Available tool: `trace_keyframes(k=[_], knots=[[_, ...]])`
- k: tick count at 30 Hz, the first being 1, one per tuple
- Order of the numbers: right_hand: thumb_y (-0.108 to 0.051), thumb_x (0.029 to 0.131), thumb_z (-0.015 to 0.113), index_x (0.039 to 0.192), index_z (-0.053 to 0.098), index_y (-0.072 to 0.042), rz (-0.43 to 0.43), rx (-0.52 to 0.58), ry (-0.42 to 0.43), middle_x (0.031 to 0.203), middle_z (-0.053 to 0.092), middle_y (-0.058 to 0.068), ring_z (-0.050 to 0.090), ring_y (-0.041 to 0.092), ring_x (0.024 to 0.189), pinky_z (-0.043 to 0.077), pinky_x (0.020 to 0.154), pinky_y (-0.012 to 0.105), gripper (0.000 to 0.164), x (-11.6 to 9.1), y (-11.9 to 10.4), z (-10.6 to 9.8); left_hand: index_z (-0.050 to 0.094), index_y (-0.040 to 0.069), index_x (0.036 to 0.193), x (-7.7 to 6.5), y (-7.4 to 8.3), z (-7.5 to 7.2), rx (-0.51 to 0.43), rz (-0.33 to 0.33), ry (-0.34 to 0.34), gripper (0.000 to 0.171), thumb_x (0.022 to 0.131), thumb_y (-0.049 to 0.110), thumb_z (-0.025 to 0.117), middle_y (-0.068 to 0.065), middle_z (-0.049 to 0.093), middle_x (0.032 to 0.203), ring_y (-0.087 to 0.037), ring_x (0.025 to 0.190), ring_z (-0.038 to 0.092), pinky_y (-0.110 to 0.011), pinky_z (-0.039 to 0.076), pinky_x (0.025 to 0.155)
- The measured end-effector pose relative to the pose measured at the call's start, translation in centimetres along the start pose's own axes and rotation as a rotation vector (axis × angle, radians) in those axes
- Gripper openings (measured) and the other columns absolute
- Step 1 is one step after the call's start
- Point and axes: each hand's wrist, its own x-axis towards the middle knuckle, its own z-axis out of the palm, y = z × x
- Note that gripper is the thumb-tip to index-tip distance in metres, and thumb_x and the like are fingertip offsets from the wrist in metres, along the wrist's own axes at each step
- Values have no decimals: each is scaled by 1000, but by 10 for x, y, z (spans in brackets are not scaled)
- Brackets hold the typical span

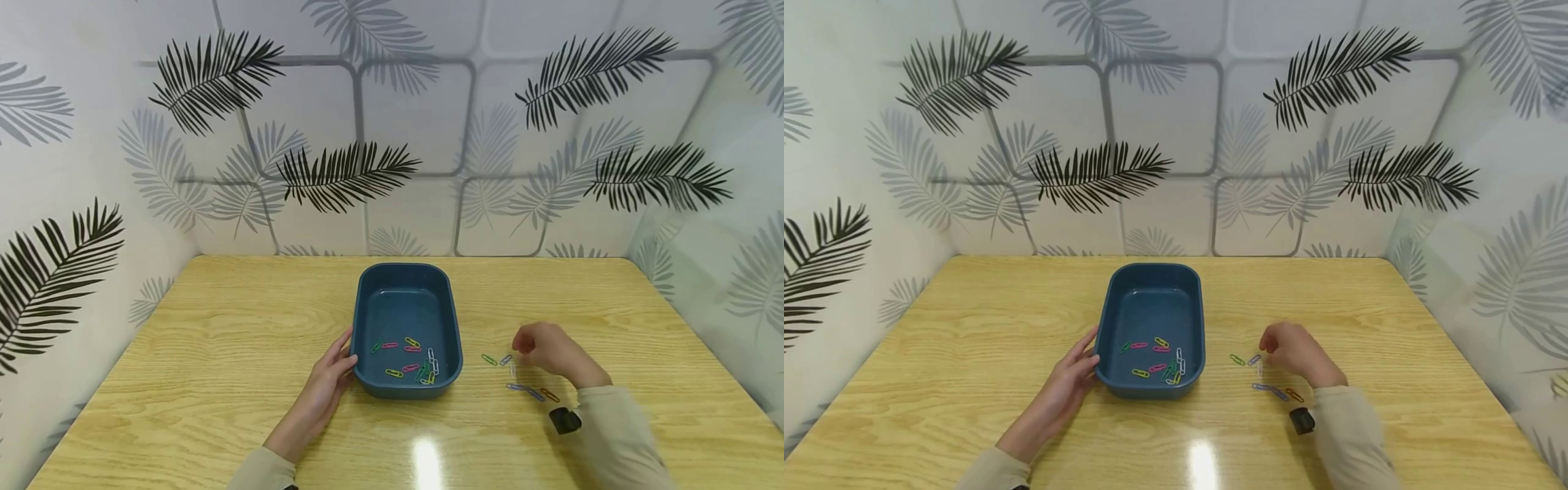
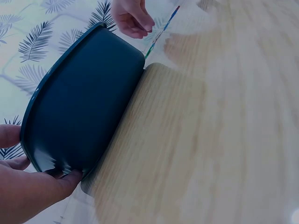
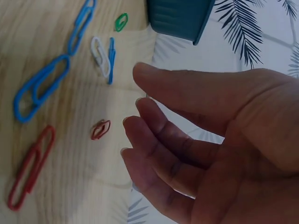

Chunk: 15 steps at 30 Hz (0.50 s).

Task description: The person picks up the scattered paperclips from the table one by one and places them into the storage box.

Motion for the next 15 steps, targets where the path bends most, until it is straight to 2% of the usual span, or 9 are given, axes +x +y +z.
trace_keyframes(k=[6, 15], knots=[[-2, 73, 74, 84, 67, -2, 45, 24, -43, 80, 62, 2, 53, 18, 72, 47, 65, 39, 12, -1, -3, 7, 19, 8, 155, 0, 0, 0, -7, 2, -2, 59, 100, 7, 41, -26, 28, 152, -36, 137, 32, -45, 28, 109], [-5, 73, 78, 82, 67, -2, 99, 9, -73, 81, 63, 3, 57, 20, 74, 50, 66, 40, 15, 1, -4, 11, 18, 8, 155, 0, 0, 0, -19, 4, -17, 60, 101, 7, 41, -24, 23, 154, -36, 138, 29, -47, 26, 110]])
